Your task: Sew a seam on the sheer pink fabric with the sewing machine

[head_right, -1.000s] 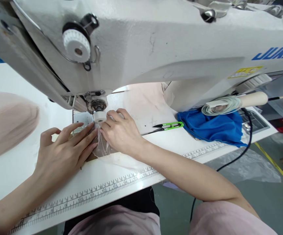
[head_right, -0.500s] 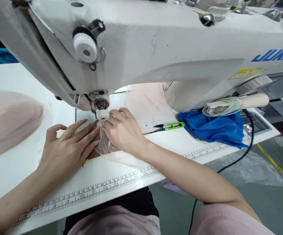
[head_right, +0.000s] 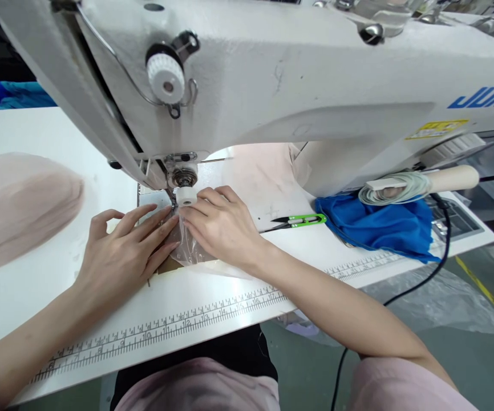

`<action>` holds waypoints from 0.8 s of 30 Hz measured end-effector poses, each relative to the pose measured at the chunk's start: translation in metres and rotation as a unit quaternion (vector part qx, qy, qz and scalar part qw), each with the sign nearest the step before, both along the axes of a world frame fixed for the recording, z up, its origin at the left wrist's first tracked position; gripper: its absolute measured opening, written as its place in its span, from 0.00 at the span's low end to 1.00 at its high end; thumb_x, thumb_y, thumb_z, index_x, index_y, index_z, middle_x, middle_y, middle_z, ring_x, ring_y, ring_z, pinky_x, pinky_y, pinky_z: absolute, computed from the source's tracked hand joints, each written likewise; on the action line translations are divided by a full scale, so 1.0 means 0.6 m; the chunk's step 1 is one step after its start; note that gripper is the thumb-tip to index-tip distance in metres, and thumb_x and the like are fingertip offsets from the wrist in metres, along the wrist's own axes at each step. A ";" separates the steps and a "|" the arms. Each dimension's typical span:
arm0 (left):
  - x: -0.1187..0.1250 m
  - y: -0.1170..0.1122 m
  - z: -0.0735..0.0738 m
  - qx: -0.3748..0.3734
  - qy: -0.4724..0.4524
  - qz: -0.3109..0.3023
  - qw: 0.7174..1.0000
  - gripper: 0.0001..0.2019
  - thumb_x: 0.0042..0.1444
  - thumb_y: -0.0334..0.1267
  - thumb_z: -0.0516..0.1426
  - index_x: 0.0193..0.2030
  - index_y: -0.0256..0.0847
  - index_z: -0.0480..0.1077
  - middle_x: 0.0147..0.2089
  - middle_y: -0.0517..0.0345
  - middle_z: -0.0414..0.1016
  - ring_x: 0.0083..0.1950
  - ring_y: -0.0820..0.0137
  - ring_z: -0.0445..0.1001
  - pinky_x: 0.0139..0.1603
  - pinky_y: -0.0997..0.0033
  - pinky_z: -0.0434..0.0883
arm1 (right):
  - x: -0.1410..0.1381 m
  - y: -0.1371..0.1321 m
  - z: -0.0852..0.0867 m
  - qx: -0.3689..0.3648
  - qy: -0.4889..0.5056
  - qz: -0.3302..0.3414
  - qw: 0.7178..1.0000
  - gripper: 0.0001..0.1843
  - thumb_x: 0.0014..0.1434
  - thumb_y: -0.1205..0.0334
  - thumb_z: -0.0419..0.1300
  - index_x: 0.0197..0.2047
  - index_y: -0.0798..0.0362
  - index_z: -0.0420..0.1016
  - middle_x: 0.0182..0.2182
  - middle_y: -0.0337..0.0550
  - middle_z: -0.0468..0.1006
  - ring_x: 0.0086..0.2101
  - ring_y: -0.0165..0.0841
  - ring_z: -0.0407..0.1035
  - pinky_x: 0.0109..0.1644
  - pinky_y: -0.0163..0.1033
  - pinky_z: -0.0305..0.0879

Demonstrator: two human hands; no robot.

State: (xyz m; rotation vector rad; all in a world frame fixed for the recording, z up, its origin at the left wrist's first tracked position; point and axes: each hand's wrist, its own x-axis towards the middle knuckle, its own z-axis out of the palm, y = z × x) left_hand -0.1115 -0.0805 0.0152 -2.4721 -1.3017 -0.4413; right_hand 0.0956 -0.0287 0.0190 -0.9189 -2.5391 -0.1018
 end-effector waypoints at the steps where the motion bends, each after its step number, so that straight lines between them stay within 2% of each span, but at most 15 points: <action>1: 0.000 -0.001 0.002 0.008 0.006 -0.006 1.000 0.15 0.68 0.37 0.51 0.58 0.39 0.69 0.58 0.49 0.77 0.58 0.56 0.74 0.52 0.53 0.62 | 0.003 -0.005 0.009 -0.031 0.013 0.011 0.999 0.15 0.69 0.60 0.53 0.48 0.56 0.79 0.45 0.44 0.83 0.43 0.37 0.73 0.48 0.44 0.61; 4: -0.003 -0.002 0.006 -0.018 -0.003 -0.029 0.999 0.15 0.68 0.36 0.50 0.56 0.38 0.71 0.57 0.51 0.77 0.53 0.59 0.74 0.49 0.57 0.64 | 0.013 -0.020 0.037 -0.166 -0.001 0.029 0.986 0.16 0.60 0.48 0.64 0.42 0.53 0.79 0.41 0.41 0.80 0.34 0.33 0.72 0.37 0.39 0.61; 5: -0.005 0.000 0.008 -0.041 -0.012 -0.035 0.998 0.15 0.68 0.36 0.49 0.56 0.38 0.71 0.57 0.52 0.77 0.52 0.60 0.74 0.48 0.57 0.64 | 0.015 -0.024 0.044 -0.205 -0.026 0.032 0.978 0.16 0.58 0.49 0.66 0.41 0.53 0.79 0.42 0.41 0.79 0.32 0.32 0.71 0.34 0.37 0.59; 7: -0.009 0.007 0.014 -0.091 -0.023 -0.045 0.995 0.17 0.67 0.36 0.47 0.57 0.40 0.70 0.58 0.54 0.76 0.52 0.60 0.73 0.48 0.57 0.64 | 0.020 -0.029 0.053 -0.251 -0.060 0.034 0.965 0.10 0.60 0.55 0.65 0.40 0.52 0.78 0.42 0.39 0.77 0.30 0.28 0.69 0.29 0.35 0.54; 9: -0.013 0.017 0.022 -0.128 -0.026 -0.058 0.990 0.19 0.64 0.36 0.46 0.58 0.40 0.70 0.57 0.52 0.76 0.52 0.58 0.73 0.47 0.55 0.64 | 0.022 -0.029 0.055 -0.273 -0.044 0.033 0.960 0.04 0.64 0.64 0.60 0.38 0.52 0.76 0.37 0.37 0.77 0.30 0.27 0.68 0.28 0.33 0.51; 12: -0.012 0.033 0.030 -0.168 -0.040 -0.066 0.983 0.21 0.59 0.37 0.48 0.57 0.40 0.70 0.56 0.50 0.75 0.52 0.57 0.73 0.47 0.54 0.64 | 0.023 -0.024 0.051 -0.300 0.032 0.014 0.953 0.08 0.66 0.69 0.54 0.35 0.53 0.73 0.29 0.34 0.75 0.27 0.25 0.66 0.29 0.33 0.52; 15: -0.006 0.046 0.026 -0.186 -0.090 -0.035 0.978 0.16 0.64 0.40 0.49 0.51 0.42 0.74 0.52 0.51 0.76 0.50 0.60 0.73 0.48 0.56 0.65 | 0.021 -0.019 0.045 -0.301 0.094 -0.003 0.949 0.09 0.69 0.63 0.53 0.40 0.54 0.73 0.30 0.36 0.76 0.26 0.25 0.65 0.31 0.33 0.55; 18: -0.003 0.053 0.019 -0.209 -0.161 -0.004 0.965 0.17 0.68 0.44 0.47 0.42 0.45 0.77 0.48 0.55 0.77 0.46 0.64 0.74 0.50 0.56 0.65 | 0.018 -0.014 0.037 -0.274 0.110 0.005 0.956 0.15 0.63 0.53 0.62 0.47 0.55 0.74 0.38 0.41 0.78 0.30 0.28 0.68 0.33 0.33 0.58; 19: -0.002 0.054 0.020 -0.223 -0.186 0.001 0.957 0.17 0.68 0.45 0.48 0.40 0.45 0.77 0.48 0.57 0.77 0.46 0.65 0.74 0.51 0.57 0.66 | 0.017 -0.013 0.034 -0.255 0.105 0.005 0.961 0.16 0.61 0.55 0.64 0.49 0.55 0.75 0.39 0.43 0.78 0.31 0.29 0.69 0.33 0.34 0.59; 21: -0.003 0.053 0.026 -0.262 -0.246 0.015 0.933 0.16 0.67 0.46 0.50 0.39 0.45 0.78 0.49 0.58 0.77 0.46 0.66 0.75 0.52 0.60 0.67 | 0.016 -0.010 0.027 -0.216 0.092 -0.001 0.972 0.13 0.62 0.65 0.61 0.50 0.55 0.76 0.39 0.44 0.77 0.32 0.30 0.69 0.33 0.34 0.59; 23: -0.003 0.051 0.036 -0.312 -0.306 0.037 0.899 0.16 0.66 0.47 0.51 0.40 0.44 0.77 0.46 0.58 0.79 0.45 0.67 0.76 0.50 0.64 0.70 | 0.016 -0.007 0.023 -0.182 0.095 -0.008 0.979 0.12 0.64 0.70 0.54 0.45 0.56 0.79 0.36 0.44 0.76 0.31 0.29 0.68 0.32 0.33 0.58; 24: -0.002 0.049 0.042 -0.334 -0.324 0.048 0.884 0.16 0.66 0.49 0.51 0.41 0.44 0.77 0.44 0.58 0.80 0.44 0.67 0.76 0.48 0.65 0.71 | 0.016 -0.006 0.021 -0.168 0.102 -0.011 0.980 0.13 0.65 0.70 0.53 0.43 0.56 0.80 0.35 0.44 0.75 0.30 0.28 0.67 0.31 0.33 0.58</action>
